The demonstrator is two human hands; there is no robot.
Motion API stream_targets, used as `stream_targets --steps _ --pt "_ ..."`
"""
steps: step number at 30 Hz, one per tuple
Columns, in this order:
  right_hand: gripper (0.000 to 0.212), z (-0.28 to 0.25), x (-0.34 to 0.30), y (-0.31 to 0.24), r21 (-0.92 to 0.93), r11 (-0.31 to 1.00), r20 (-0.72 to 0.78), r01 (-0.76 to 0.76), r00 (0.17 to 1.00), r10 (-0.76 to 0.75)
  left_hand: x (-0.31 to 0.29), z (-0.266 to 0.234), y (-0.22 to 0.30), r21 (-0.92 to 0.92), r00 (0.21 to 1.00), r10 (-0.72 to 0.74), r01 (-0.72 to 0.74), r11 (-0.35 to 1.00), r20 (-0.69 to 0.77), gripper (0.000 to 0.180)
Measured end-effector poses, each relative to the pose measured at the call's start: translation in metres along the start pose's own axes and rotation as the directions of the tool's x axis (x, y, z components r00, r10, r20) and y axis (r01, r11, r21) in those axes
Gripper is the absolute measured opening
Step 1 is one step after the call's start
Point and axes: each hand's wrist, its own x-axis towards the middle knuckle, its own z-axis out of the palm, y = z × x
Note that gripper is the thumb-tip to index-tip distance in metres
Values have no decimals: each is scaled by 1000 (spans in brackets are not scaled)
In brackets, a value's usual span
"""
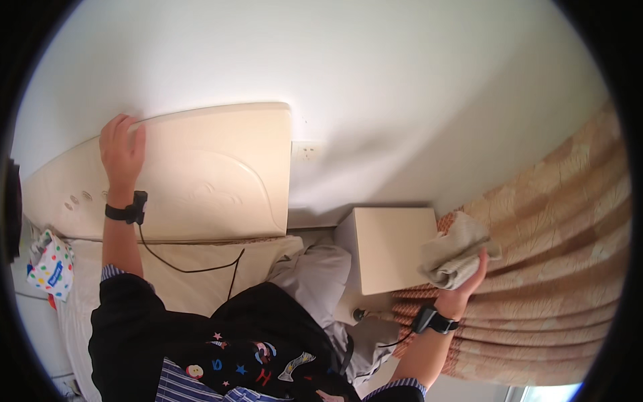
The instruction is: The recorder wipes down a bedside table and the bed's headboard with a cloth.
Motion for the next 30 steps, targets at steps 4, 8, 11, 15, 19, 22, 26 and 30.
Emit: stream_targets --steps 4,8,11,15,19,22,26,30 --pt "40 76 34 17 90 942 139 -325 940 311 -41 -4 -60 182 985 -117 93 979 129 27" --pt "42 144 40 29 28 886 268 -463 858 439 -103 7 -120 206 959 -279 282 937 -46 33" --pt "49 224 12 35 -8 972 401 -234 890 217 -102 -2 -112 103 965 -261 260 960 -1 33" --pt "38 273 -13 78 -118 748 881 653 416 -224 -99 -8 -117 47 962 -272 271 961 24 33" --pt "56 360 -49 109 133 25 933 991 -117 -341 -111 -5 -114 72 961 -270 266 961 52 32" --pt "33 361 -44 143 83 -36 863 996 -90 -497 -110 0 -113 42 969 -247 245 969 30 32" --pt "37 323 -22 151 125 62 839 990 -72 -540 -106 -11 -112 46 967 -253 252 967 19 32" --pt "38 303 -18 167 -171 174 721 970 244 -648 -124 -7 -121 20 965 -262 261 965 23 35"
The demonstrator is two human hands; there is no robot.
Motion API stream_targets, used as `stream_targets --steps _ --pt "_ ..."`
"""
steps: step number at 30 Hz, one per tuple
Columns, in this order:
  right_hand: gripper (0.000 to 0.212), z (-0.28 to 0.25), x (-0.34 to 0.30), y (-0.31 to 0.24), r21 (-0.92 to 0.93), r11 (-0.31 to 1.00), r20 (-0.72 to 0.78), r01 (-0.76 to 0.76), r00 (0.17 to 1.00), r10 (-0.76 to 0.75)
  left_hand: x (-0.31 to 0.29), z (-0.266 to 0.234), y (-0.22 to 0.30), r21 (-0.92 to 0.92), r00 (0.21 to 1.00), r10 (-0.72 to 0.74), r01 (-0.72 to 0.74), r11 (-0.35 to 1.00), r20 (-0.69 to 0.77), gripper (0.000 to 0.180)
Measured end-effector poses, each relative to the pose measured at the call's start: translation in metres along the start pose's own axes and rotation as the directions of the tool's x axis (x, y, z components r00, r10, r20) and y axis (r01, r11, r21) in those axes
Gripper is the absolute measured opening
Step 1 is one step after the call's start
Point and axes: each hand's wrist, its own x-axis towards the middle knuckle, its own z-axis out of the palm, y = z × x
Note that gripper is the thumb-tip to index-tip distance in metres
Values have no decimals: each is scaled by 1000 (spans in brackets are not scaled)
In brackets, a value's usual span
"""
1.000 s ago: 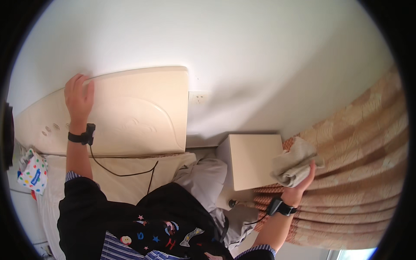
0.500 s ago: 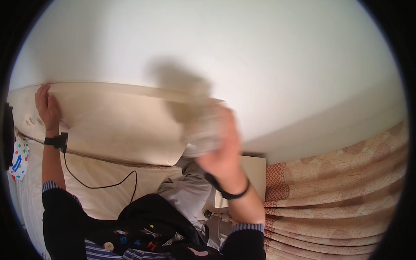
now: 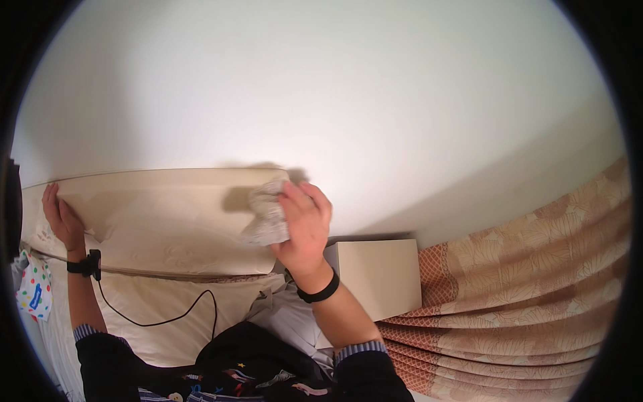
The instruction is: The recorder wipes down a bedside table and the bed's headboard with a cloth.
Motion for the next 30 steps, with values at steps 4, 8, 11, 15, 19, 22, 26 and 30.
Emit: stream_targets --steps 4,8,11,15,19,22,26,30 --pt "26 -3 -42 7 225 716 111 -660 748 654 -7 4 -9 -12 1000 -14 14 1000 14 35" --pt "15 -13 -74 21 178 270 180 -946 301 936 -3 10 -6 -62 1000 -18 19 998 7 34" --pt "26 -28 -77 30 331 507 -55 -796 520 852 7 6 3 -15 999 -18 19 1000 35 33" --pt "36 -32 -15 -6 431 581 -42 -691 628 777 -5 -15 -13 103 997 -54 59 993 -50 31" --pt "44 -16 21 -32 105 922 55 -372 928 368 15 5 28 29 993 -85 88 996 -81 28" --pt "45 21 14 -35 -73 986 -8 -152 988 152 32 8 37 -31 988 -81 77 997 -130 28" --pt "43 35 13 -34 -77 977 -90 -200 977 193 38 -8 33 -25 982 -123 121 992 -140 29" --pt "49 33 14 -33 -150 969 -84 -199 979 188 39 -17 21 -22 986 -110 108 994 -122 32"
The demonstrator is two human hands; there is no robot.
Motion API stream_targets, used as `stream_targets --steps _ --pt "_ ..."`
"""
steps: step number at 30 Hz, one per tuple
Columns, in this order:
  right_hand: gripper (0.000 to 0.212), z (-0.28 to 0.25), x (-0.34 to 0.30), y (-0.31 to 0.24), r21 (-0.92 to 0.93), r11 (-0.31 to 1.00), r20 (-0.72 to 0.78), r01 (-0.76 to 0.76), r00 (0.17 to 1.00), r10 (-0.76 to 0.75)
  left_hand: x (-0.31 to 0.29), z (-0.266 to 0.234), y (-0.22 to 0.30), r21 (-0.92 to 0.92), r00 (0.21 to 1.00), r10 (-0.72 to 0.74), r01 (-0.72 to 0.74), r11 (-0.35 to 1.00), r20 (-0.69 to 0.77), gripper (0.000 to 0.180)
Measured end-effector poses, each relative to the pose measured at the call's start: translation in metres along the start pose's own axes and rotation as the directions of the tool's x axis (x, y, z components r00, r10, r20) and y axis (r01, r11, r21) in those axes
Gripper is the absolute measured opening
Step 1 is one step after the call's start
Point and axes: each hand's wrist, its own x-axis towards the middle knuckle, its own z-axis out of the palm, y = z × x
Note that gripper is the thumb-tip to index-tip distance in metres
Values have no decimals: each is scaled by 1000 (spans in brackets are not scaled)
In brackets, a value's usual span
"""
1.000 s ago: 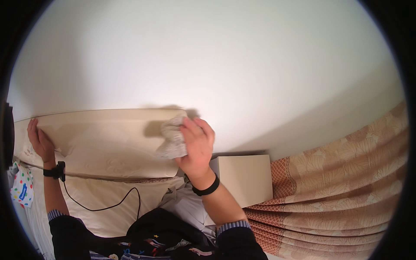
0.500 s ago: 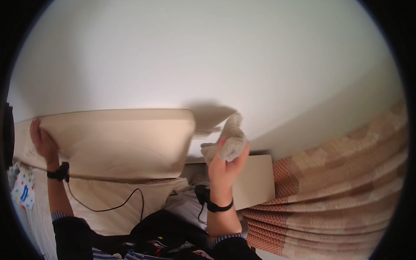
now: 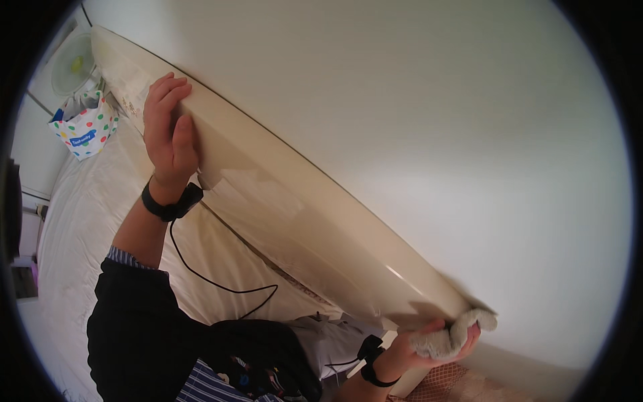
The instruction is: The recorder wipes down a bedside table and the bed's headboard with a cloth.
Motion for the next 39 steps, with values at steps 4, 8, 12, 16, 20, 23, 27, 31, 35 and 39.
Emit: stream_targets --steps 4,8,12,16,20,23,27,31,35,39 --pt "54 -2 -5 18 -58 995 -21 -78 997 77 -2 6 4 -10 998 -48 49 999 32 34" --pt "57 -9 -2 14 -137 989 -10 -55 998 54 3 -4 7 48 994 -77 74 996 74 37" --pt "58 -9 3 16 5 986 -37 -168 985 168 4 -9 6 56 987 -81 74 996 139 40" --pt "56 -6 16 -4 81 957 -55 -279 957 284 9 -10 3 56 980 -71 62 997 185 46" --pt "53 -9 12 14 -160 984 29 -81 996 87 8 -5 5 18 987 -92 91 996 134 40" --pt "55 -8 7 23 -153 988 62 17 998 -7 4 -7 9 24 985 -103 101 995 138 39" --pt "59 -1 6 10 184 965 56 -186 982 178 -2 -7 5 45 981 -49 41 998 186 41" --pt "57 6 1 9 25 994 -12 -107 994 107 -6 5 10 15 984 -27 25 1000 177 38" --pt "54 19 -14 11 45 991 -29 -127 991 128 -15 15 8 72 993 -24 15 997 112 34" --pt "58 16 -27 3 59 998 78 -31 997 26 -4 22 6 11 997 65 -66 998 44 29"
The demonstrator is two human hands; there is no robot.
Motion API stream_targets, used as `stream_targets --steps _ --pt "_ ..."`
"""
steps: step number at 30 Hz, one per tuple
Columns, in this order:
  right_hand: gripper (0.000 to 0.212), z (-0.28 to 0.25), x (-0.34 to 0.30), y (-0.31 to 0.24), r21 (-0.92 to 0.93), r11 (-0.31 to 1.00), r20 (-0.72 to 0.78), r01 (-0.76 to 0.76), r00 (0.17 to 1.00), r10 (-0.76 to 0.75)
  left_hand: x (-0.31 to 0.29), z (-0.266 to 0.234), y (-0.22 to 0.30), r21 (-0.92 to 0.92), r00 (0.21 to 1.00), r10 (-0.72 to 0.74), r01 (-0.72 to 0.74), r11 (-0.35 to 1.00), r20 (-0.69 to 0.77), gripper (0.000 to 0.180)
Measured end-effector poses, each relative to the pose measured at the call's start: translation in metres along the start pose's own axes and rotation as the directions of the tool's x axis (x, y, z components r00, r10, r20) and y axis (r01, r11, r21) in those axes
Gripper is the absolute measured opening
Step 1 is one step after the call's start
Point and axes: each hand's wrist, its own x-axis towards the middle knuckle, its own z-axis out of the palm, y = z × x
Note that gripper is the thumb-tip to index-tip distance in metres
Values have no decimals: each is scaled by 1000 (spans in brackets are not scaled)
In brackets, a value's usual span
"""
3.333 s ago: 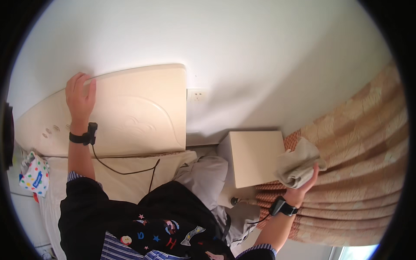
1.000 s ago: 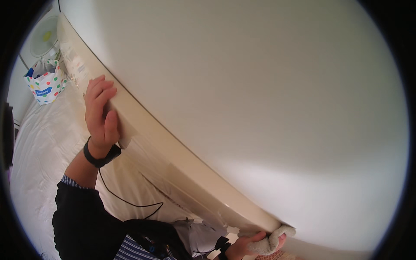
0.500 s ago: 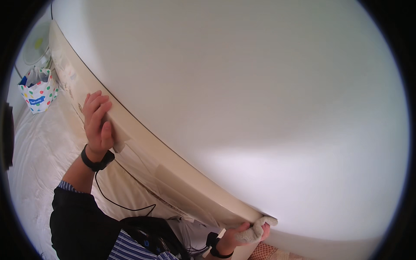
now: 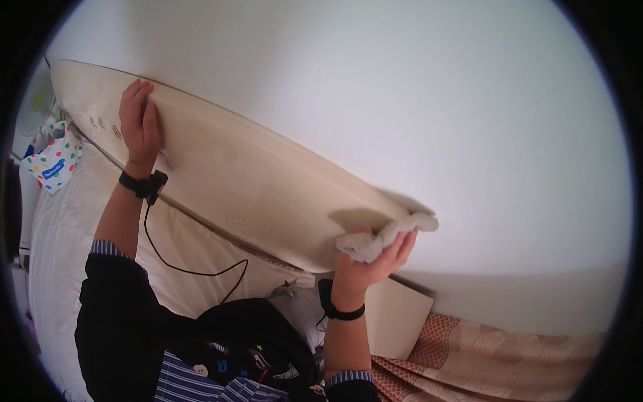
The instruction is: The recorder wipes down a bedside table and the bed's headboard with a cloth.
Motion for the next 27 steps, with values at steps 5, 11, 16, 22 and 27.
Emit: stream_targets --steps 5,11,16,22,27 --pt "68 -1 -39 9 -76 992 155 102 984 -90 0 7 2 -8 997 22 -23 1000 -69 21" --pt "63 -19 -111 9 -54 939 637 341 735 -230 0 10 -4 4 996 18 -18 1000 -93 20" --pt "55 -20 -167 19 97 865 667 492 613 -423 -1 7 -7 47 998 10 -8 999 -54 22" --pt "63 -28 -78 -5 3 874 631 485 677 -379 -2 8 -9 18 994 31 -29 999 -100 21" --pt "80 6 -1 -61 58 956 397 288 872 -287 -5 12 -14 34 992 59 -56 998 -115 23"
